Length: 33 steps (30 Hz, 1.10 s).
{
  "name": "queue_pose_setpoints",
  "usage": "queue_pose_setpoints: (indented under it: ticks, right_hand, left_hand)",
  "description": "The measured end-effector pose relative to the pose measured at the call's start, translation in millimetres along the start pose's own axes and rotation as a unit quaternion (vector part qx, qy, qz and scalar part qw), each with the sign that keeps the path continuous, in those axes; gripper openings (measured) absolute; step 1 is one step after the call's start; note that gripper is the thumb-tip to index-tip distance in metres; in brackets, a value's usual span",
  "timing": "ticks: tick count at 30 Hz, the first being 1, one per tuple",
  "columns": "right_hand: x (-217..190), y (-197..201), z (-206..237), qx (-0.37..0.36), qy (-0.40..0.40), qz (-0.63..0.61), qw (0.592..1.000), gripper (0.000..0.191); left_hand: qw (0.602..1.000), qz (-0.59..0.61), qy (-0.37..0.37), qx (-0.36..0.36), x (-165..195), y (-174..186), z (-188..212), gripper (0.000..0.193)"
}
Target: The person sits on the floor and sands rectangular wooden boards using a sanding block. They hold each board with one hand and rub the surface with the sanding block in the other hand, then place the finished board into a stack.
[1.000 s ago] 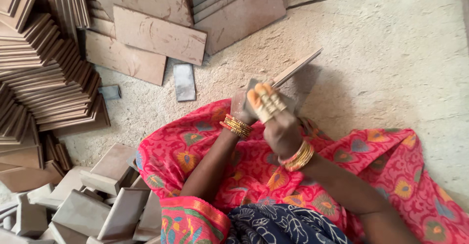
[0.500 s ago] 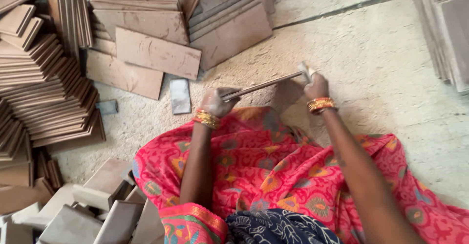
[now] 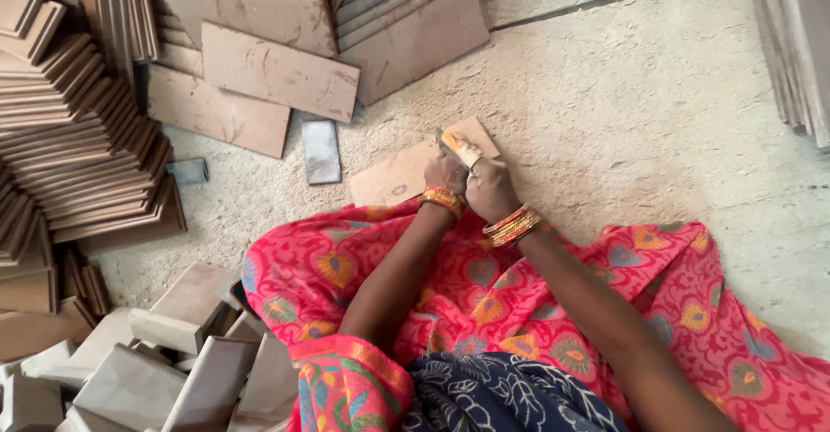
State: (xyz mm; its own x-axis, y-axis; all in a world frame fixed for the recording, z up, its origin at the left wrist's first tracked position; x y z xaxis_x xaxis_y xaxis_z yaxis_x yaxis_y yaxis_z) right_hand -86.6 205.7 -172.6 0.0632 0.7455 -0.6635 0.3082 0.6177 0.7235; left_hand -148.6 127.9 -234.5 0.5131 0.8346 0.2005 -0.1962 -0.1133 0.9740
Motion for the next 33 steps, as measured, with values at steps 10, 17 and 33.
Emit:
queue_pose_setpoints:
  ticks: [10,17,33]
  right_hand:
    - [37.7,45.0,-26.3,0.020,-0.142,-0.213,0.967,0.056]
    - [24.0,72.4,-39.1,0.097,-0.189,-0.099,0.972,0.039]
    - [-73.3,86.2,-46.1,0.151,0.201,0.228,0.941,0.034]
  left_hand:
    - [0.997,-0.014,0.054,0.054,-20.7,5.1,-4.4,0.052]
    - [0.939,0.239,-0.129,0.210,-31.7,71.1,-18.1,0.044]
    - [0.886,0.400,-0.145,0.185,-20.3,38.1,-46.5,0.032]
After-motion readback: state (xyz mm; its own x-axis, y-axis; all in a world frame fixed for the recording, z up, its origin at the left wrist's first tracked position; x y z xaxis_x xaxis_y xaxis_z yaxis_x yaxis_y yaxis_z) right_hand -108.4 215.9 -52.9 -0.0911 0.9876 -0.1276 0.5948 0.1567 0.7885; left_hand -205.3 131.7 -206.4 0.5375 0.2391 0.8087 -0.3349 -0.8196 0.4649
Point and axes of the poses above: each hand's wrist, its own z-axis away from the middle knuckle, its own y-axis out of the back of the hand, x = y × z, the point moved 2 cm from there along -z, towards the middle knuckle, and after that the axes turned 7 degrees about z, right-handed, at the moved point
